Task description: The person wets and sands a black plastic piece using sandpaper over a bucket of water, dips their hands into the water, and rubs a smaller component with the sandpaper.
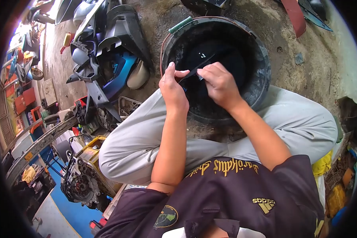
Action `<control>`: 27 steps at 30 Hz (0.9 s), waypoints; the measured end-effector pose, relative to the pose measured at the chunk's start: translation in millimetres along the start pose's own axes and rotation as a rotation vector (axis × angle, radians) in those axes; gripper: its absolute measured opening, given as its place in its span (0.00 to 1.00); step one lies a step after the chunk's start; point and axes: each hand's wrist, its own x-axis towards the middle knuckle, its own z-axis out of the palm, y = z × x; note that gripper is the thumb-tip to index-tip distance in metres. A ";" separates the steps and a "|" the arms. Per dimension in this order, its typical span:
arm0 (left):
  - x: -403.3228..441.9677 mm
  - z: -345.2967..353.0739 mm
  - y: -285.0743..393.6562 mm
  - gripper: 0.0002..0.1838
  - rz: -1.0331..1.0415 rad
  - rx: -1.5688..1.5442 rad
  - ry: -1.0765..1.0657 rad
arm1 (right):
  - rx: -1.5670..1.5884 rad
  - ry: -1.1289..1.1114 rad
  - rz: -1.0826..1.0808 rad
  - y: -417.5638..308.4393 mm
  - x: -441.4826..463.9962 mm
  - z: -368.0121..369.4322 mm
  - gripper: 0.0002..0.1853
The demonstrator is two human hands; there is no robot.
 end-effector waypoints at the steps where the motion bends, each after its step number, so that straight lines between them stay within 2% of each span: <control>1: 1.1 0.5 -1.2 0.27 -0.014 -0.012 0.003 | -0.018 -0.018 -0.012 13.9 -3.0 -3.0 0.13; 2: 2.9 1.2 -1.1 0.27 -0.024 -0.023 0.002 | -0.088 -0.036 0.047 25.7 -4.8 -5.2 0.13; 4: 3.2 0.4 -2.0 0.28 0.015 0.013 0.015 | -0.059 -0.036 0.022 18.6 -0.9 -2.7 0.14; 6: 3.1 1.5 -2.9 0.29 -0.001 0.008 0.020 | 0.071 0.000 0.008 -2.0 -2.2 2.4 0.14; 8: 3.7 0.3 -1.1 0.30 -0.060 -0.030 0.014 | -0.064 -0.043 0.027 18.0 0.5 -8.1 0.14; 10: 1.5 0.2 -0.3 0.30 -0.029 0.006 0.020 | -0.122 -0.060 0.094 21.9 4.4 -12.1 0.14; 12: 3.8 3.3 -0.3 0.30 -0.021 -0.003 0.019 | 0.021 -0.011 -0.003 -6.2 -0.5 2.0 0.14; 13: 3.9 2.7 -1.6 0.30 -0.034 -0.023 0.019 | -0.024 -0.025 -0.019 -5.7 0.3 -2.3 0.13; 16: 2.9 1.8 -2.1 0.30 -0.015 0.000 0.045 | -0.091 -0.045 0.136 21.6 2.4 -9.3 0.13; 17: 4.2 4.3 -1.8 0.30 0.001 0.018 0.052 | -0.109 -0.072 0.012 18.4 -2.6 -5.3 0.14; 18: 4.7 5.1 -0.4 0.30 -0.010 0.006 0.037 | -0.007 -0.013 -0.020 -0.3 -2.6 1.9 0.15; 20: 2.1 3.1 2.1 0.30 -0.038 -0.015 0.016 | -0.028 -0.029 -0.015 3.1 -2.0 -3.9 0.15; 22: 2.4 5.4 1.1 0.30 -0.001 0.021 0.052 | -0.090 -0.022 0.204 20.8 0.2 -6.4 0.14; 23: 2.9 6.7 0.1 0.30 0.017 0.038 0.067 | -0.145 -0.059 0.071 22.4 -3.2 -4.3 0.13; 26: 5.4 -1.7 -3.0 0.30 -0.044 -0.041 -0.012 | -0.041 -0.051 0.046 -0.9 -2.6 -0.8 0.12; 27: 3.6 0.9 -2.9 0.30 -0.032 -0.021 0.014 | -0.108 -0.040 0.088 13.5 -3.5 -3.2 0.12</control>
